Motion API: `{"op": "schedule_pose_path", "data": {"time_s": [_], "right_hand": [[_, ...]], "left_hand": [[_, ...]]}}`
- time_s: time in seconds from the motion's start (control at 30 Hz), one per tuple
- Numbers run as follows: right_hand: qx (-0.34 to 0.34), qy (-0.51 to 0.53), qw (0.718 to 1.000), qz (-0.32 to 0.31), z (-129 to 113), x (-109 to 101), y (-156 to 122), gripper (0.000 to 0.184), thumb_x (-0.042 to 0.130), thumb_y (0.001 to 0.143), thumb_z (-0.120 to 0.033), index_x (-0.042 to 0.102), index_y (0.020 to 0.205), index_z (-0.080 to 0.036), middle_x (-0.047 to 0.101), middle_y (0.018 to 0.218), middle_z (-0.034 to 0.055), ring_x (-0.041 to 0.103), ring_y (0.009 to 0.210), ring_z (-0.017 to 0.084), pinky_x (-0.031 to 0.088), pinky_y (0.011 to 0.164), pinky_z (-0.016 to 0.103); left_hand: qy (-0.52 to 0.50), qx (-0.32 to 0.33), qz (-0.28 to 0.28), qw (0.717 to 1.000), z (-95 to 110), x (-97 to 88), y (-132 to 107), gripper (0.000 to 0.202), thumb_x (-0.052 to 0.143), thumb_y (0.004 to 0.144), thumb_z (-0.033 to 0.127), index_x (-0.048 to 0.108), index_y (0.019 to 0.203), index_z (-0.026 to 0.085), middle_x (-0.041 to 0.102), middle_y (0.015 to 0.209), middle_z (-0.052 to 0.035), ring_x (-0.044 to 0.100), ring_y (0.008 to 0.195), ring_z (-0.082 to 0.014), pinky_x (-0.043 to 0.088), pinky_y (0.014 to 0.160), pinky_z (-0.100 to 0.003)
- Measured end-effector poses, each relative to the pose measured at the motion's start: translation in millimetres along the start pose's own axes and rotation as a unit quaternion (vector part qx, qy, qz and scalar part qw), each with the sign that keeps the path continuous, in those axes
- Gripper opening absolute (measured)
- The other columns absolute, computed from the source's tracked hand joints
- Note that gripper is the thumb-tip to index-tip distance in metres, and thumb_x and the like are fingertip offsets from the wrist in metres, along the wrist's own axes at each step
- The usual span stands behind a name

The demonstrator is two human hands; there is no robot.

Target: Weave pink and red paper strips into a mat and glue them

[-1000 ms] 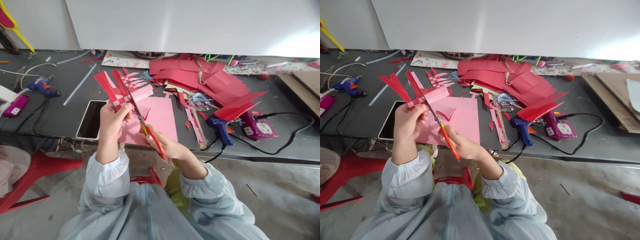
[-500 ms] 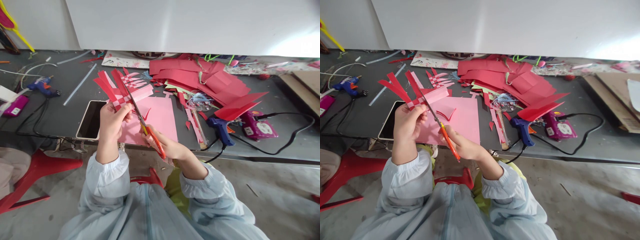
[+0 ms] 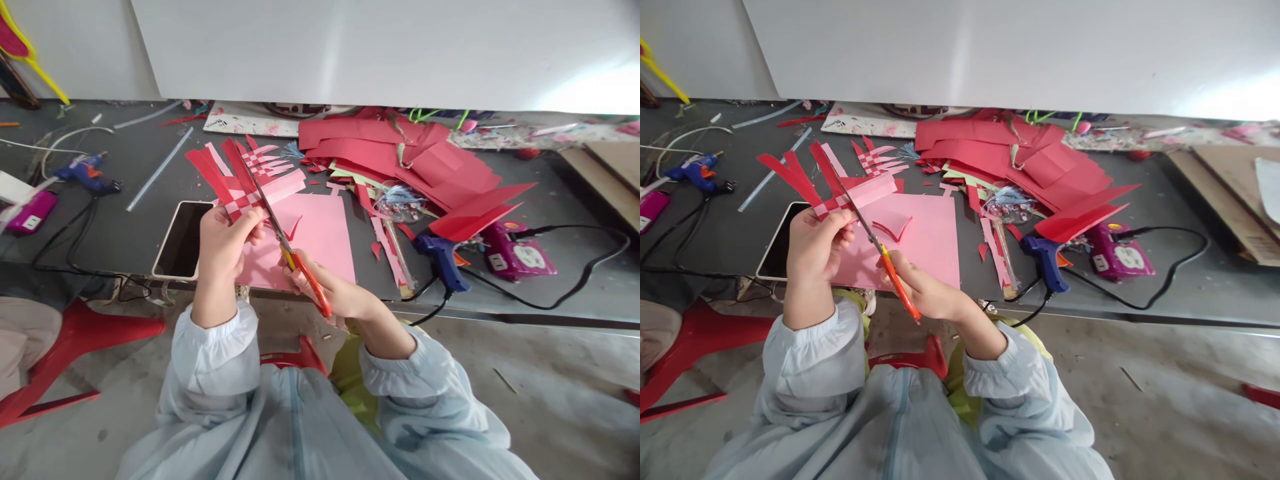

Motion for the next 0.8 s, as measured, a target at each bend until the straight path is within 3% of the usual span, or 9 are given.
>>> {"op": "schedule_pose_path", "data": {"time_s": [0.43, 0.8], "right_hand": [[0.01, -0.006, 1.0, 0.001, 1.2, -1.6, -0.9, 0.027, 0.034, 0.106, -0.049, 0.038, 0.109, -0.022, 0.041, 0.09, 0.0002, 0.042, 0.076, 0.013, 0.043, 0.07, 0.032], [0.04, 0.04, 0.998, -0.002, -3.5, -0.4, 1.7, 0.039, 0.039, 0.101, -0.062, 0.039, 0.106, -0.023, 0.04, 0.089, -0.0006, 0.039, 0.075, 0.013, 0.042, 0.071, 0.031]], "left_hand": [[-0.001, -0.002, -0.009, 1.0, -0.3, -0.6, 0.4, 0.011, 0.072, 0.06, 0.024, 0.064, 0.056, 0.018, 0.057, 0.047, 0.0043, 0.051, 0.04, -0.0047, 0.041, 0.039, -0.015], [0.006, -0.002, -0.003, 1.0, -0.7, -1.1, 0.3, 0.013, 0.074, 0.06, 0.027, 0.065, 0.057, 0.018, 0.058, 0.048, 0.0043, 0.052, 0.041, -0.0051, 0.042, 0.04, -0.015]]}}
Point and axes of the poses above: each hand's wrist, its own y-axis towards the middle knuckle, its own x-axis out of the palm, z = x × y, the point moved 4 cm from there along y, towards the middle knuckle
